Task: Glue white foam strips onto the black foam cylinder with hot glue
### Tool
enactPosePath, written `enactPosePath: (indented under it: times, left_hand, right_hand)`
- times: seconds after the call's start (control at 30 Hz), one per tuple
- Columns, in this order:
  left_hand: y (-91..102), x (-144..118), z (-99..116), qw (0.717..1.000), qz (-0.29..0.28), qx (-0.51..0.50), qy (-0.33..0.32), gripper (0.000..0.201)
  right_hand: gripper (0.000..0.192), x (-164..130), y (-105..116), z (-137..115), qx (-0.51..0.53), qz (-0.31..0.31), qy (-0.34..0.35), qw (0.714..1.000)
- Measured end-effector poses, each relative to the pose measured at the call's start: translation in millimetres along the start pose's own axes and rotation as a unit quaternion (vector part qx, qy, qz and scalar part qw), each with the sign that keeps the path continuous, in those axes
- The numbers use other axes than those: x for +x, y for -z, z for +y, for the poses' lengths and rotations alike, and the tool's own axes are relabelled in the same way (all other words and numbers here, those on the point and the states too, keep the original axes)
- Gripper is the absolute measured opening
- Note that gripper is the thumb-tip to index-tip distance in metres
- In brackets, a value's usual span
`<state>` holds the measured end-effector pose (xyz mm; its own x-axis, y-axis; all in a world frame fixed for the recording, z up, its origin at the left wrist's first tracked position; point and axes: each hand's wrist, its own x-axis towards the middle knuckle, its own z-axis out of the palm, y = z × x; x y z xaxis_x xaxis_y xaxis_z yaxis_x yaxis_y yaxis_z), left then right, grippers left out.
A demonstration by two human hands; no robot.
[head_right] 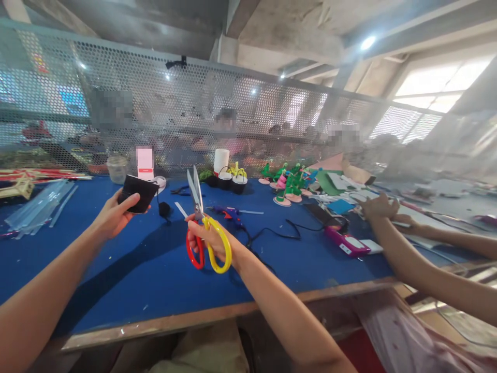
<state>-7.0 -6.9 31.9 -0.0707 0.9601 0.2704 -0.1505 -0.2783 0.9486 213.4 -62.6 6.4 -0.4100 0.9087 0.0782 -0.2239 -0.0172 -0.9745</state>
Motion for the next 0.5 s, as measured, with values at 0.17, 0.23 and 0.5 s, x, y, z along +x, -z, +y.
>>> enactPosePath:
  times: [0.17,0.23,0.5]
  left_hand:
    - [-2.8,-4.8,10.3,0.973,0.1,0.188,-0.089,0.051]
    - [-2.7,-5.2,12.5,0.974,0.09,0.19,-0.089,0.051]
    - [-3.1,-4.9,12.5,1.0,-0.021,0.017,0.008,0.039]
  right_hand:
    - [0.044,0.4,0.7,8.4,-0.186,-0.007,0.03,0.982]
    - [0.043,1.4,1.9,9.9,-0.255,-0.001,0.051,0.966]
    - [0.048,2.5,5.0,14.7,-0.401,0.057,0.075,0.911]
